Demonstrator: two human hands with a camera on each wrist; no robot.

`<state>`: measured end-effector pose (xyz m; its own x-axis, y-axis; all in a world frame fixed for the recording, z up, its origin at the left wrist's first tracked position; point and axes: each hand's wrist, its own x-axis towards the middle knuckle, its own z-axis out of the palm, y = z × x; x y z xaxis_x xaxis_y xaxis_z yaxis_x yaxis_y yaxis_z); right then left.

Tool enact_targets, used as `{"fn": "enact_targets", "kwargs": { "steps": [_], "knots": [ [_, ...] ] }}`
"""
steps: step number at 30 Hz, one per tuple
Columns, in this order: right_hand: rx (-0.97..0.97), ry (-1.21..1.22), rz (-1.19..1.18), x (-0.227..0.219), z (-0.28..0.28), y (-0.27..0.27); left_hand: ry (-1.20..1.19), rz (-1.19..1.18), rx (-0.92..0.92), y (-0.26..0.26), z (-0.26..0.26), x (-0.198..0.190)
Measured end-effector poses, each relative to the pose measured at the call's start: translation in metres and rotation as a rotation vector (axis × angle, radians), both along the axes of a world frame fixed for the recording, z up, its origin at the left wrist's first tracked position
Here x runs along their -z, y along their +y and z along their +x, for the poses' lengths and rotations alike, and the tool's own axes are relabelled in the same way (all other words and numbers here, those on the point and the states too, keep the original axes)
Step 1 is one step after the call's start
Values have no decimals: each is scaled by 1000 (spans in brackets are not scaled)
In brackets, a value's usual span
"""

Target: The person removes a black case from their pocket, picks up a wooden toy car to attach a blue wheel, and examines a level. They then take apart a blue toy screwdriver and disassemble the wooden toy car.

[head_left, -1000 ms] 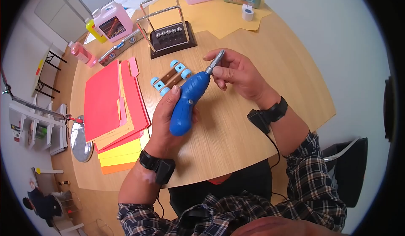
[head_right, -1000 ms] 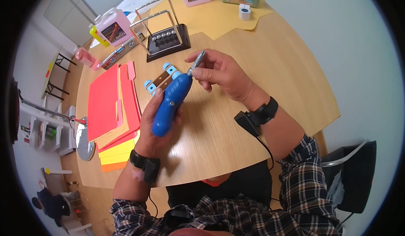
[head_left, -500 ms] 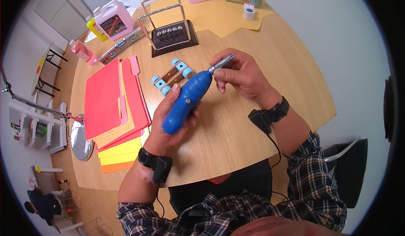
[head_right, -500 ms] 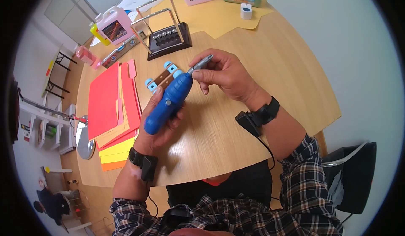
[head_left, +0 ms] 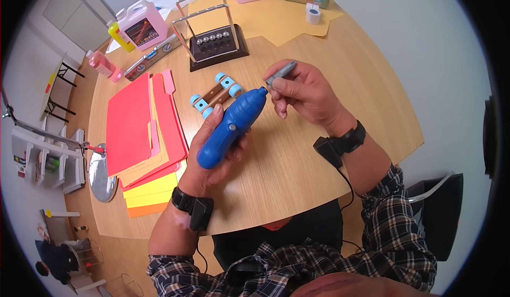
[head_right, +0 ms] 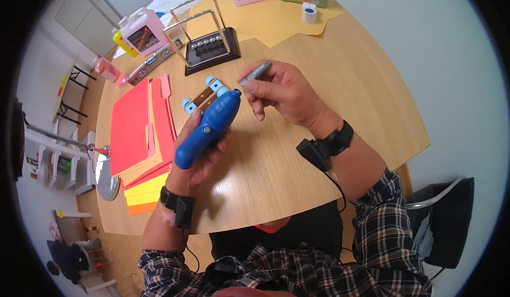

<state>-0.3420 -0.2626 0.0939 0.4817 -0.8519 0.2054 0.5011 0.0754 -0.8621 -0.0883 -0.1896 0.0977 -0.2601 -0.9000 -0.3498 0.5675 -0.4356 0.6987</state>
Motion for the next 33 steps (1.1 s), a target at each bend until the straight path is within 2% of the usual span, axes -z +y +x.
{"fn": "enact_targets", "kwargs": {
  "steps": [10, 18, 22, 24, 27, 33],
  "knots": [
    [-59, -25, 17, 0, 3, 4, 63, -5, 68, 1, 1, 0],
    [12, 118, -90, 1, 1, 1, -166, -74, -22, 7, -7, -13],
    [19, 134, -97, 4, 2, 0, -193, -132, -12, 10, -6, -10],
    [42, 173, -111, 3, 2, 1, -352, -215, -63, 14, -8, -15],
    [33, 159, -101, 6, 6, 0, -434, -256, -102, 16, -9, -14],
    [35, 137, -98, 8, 8, 0, -447, -409, -155, 17, -12, -8]
  ]
}}
